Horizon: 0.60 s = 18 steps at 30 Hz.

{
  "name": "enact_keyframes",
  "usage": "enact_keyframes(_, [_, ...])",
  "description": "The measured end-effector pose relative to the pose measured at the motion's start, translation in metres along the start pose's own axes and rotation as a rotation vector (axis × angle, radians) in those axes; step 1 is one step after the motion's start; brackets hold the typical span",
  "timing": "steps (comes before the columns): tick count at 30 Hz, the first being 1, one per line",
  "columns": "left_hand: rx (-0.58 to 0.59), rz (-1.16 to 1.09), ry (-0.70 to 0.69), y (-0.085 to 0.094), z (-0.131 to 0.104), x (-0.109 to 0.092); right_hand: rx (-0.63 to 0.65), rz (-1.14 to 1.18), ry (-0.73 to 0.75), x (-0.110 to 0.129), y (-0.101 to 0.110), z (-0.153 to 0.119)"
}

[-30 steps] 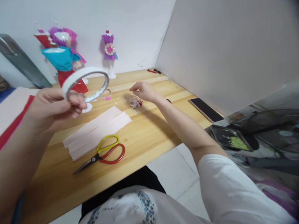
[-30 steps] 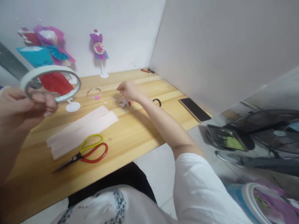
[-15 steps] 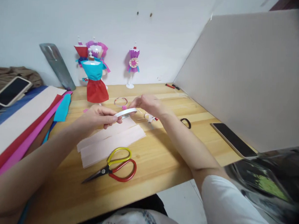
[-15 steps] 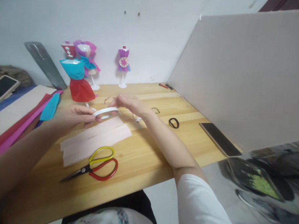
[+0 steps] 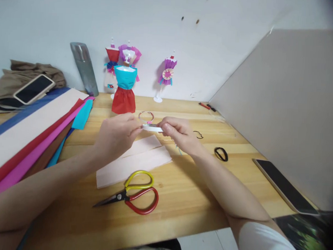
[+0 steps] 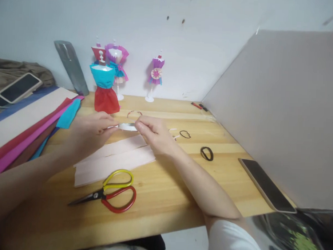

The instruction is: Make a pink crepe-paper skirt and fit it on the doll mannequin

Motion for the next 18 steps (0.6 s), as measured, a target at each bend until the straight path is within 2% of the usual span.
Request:
enact_keyframes(3, [0.044,0.170,-0.018,0.001,-0.003,-0.005,-0.056,-0.102,0.009,0.006,-0.001,-0.001])
enact_keyframes(5, [0.046,0.175,-0.018,0.002,-0.001,-0.005,-0.072,-0.121,0.010,0.007,-0.001,-0.001])
enact_keyframes(12, [0.083,-0.271,0.086,-0.001,0.008,0.009,-0.046,0.001,-0.018,-0.003,0.000,0.002])
enact_keyframes(18, [0.048,-0.273,0.113,-0.005,0.005,0.009,-0.083,-0.091,0.013,-0.001,0.001,0.003])
Point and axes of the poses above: each hand's wrist, its own z-axis towards the middle knuckle, its own y-axis out of the back of the hand, x = y × z, the point moved 3 cm from there along z, towards the middle knuckle, and after that the axes turned 7 degrees about -y, right-handed, at the moved point
